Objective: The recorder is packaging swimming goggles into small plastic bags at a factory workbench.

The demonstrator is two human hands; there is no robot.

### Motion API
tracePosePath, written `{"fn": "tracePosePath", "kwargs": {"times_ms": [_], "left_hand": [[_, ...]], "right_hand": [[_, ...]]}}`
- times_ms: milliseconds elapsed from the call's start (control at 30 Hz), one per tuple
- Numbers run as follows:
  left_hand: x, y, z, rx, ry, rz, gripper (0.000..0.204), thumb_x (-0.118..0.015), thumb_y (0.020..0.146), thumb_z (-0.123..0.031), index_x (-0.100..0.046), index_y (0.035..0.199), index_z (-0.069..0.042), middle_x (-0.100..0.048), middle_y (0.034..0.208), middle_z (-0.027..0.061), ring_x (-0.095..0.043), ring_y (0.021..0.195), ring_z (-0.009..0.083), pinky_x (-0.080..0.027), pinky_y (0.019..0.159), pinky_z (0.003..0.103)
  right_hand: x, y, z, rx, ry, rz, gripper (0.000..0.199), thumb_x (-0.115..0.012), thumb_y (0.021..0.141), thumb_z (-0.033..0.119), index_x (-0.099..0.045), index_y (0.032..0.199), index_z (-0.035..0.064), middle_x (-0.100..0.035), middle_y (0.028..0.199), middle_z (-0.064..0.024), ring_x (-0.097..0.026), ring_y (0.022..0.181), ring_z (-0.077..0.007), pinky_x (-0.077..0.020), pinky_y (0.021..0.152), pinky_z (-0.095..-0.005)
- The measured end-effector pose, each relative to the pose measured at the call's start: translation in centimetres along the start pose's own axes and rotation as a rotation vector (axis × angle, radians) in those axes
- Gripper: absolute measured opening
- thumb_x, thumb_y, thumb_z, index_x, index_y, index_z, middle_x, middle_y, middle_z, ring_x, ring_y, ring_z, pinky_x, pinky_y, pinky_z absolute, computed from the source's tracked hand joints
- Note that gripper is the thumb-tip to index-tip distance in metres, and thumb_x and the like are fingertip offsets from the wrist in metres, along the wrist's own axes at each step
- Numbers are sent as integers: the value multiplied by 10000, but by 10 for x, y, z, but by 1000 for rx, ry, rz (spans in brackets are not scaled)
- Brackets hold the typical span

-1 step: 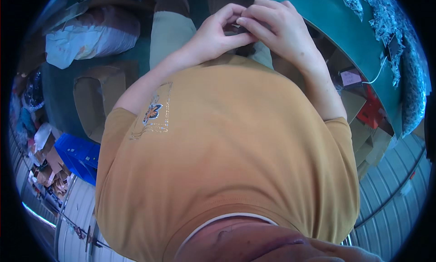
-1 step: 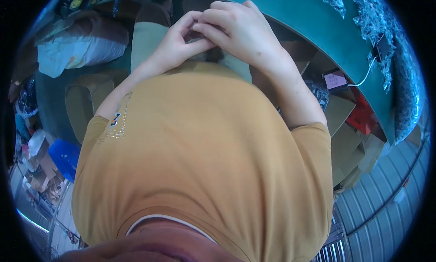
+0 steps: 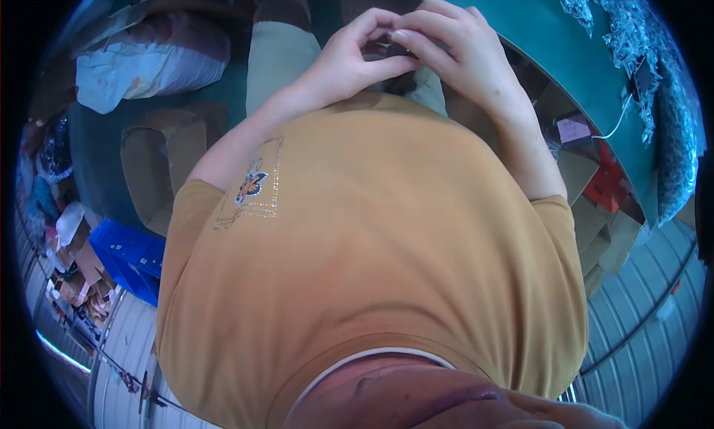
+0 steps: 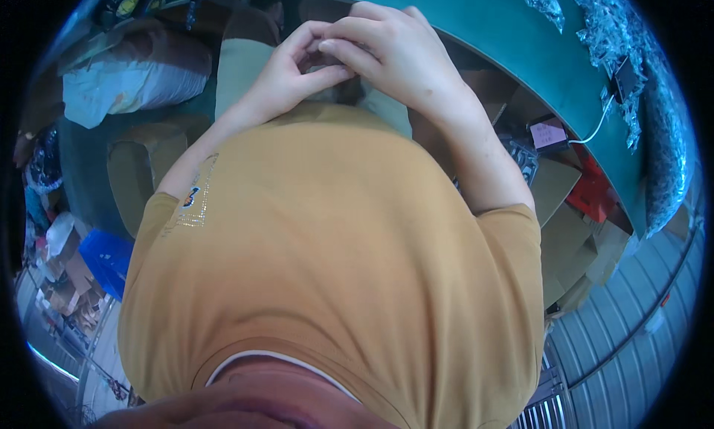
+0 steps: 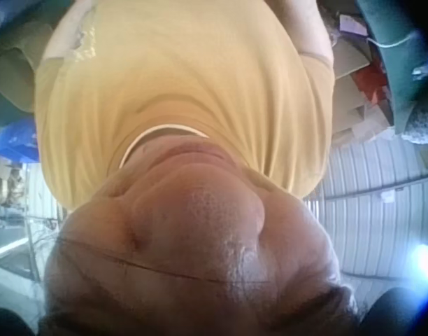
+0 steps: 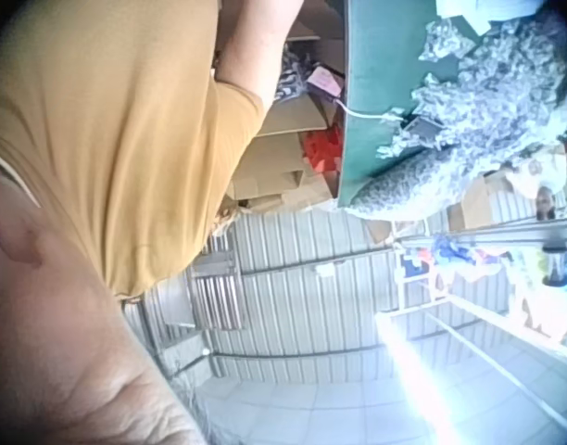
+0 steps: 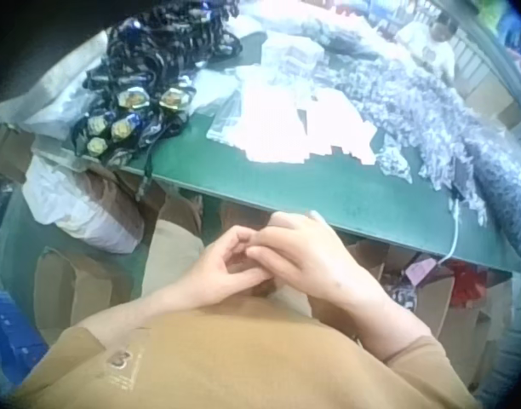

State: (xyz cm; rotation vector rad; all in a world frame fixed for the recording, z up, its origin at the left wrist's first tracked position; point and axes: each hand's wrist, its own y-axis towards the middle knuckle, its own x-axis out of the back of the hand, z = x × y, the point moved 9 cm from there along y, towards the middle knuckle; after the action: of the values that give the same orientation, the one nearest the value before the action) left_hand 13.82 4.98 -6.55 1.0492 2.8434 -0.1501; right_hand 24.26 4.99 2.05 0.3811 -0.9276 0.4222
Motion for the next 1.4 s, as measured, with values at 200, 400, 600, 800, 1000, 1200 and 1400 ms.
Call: {"fn": "tracePosePath", "kwargs": {"times_ms": [200, 400, 600, 800, 1000, 1200, 1400], "left_hand": [[22, -12, 13, 87, -174, -63, 460, -755, 913, -53, -507, 1299, -81, -633, 1227, 47, -614, 1134, 137, -521, 965, 298], [26, -12, -52, -291, 360, -111, 208, -775, 897, -193, -709, 1043, -61, -688, 1161, 86, -655, 1127, 201, -511, 990, 360], [-4, -22, -117, -660, 943, 13, 144, -764, 853, -229, -679, 836, -115, -649, 872, 25, -635, 894, 237, -468, 912, 392], [5, -47, -128, -751, 993, -94, 149, -767, 854, -229, -664, 808, -131, -636, 832, 25, -634, 866, 219, -460, 917, 413], [113, -53, -121, -353, 729, -338, 113, -731, 903, -110, -672, 833, -45, -666, 849, 40, -639, 821, 185, -485, 804, 330], [137, -56, -144, -437, 705, -468, 107, -759, 884, -117, -688, 882, -37, -654, 843, 66, -626, 774, 208, -498, 734, 322], [188, -63, -199, -714, 1075, -814, 62, -722, 891, -126, -722, 897, -64, -707, 877, 82, -677, 844, 282, -514, 780, 383]], "right_hand": [[8, -28, -22, -144, 184, -148, 326, -758, 886, 284, -700, 1101, 47, -641, 917, -108, -629, 853, -273, -509, 745, -371], [14, -18, 14, 78, 145, -183, 129, -729, 837, 62, -690, 961, 68, -577, 806, -119, -610, 791, -315, -508, 670, -426], [28, -22, 34, 114, 56, -84, 94, -715, 881, 95, -661, 953, 66, -627, 774, -106, -656, 728, -309, -525, 644, -401], [47, -38, 36, 130, 143, 26, 121, -722, 877, 83, -669, 977, 41, -680, 809, -134, -678, 738, -323, -538, 651, -389], [126, -151, -34, -535, 293, 104, 96, -699, 877, 48, -709, 961, 3, -664, 770, -71, -623, 707, -154, -504, 669, -299], [126, -265, -82, -940, 271, 201, 126, -719, 886, 73, -722, 982, -8, -633, 708, -32, -554, 568, -106, -451, 534, -280], [122, -277, -121, -1089, -180, 208, 381, -760, 851, 143, -671, 1195, 5, -677, 750, -130, -637, 604, -226, -518, 599, -388]]}}
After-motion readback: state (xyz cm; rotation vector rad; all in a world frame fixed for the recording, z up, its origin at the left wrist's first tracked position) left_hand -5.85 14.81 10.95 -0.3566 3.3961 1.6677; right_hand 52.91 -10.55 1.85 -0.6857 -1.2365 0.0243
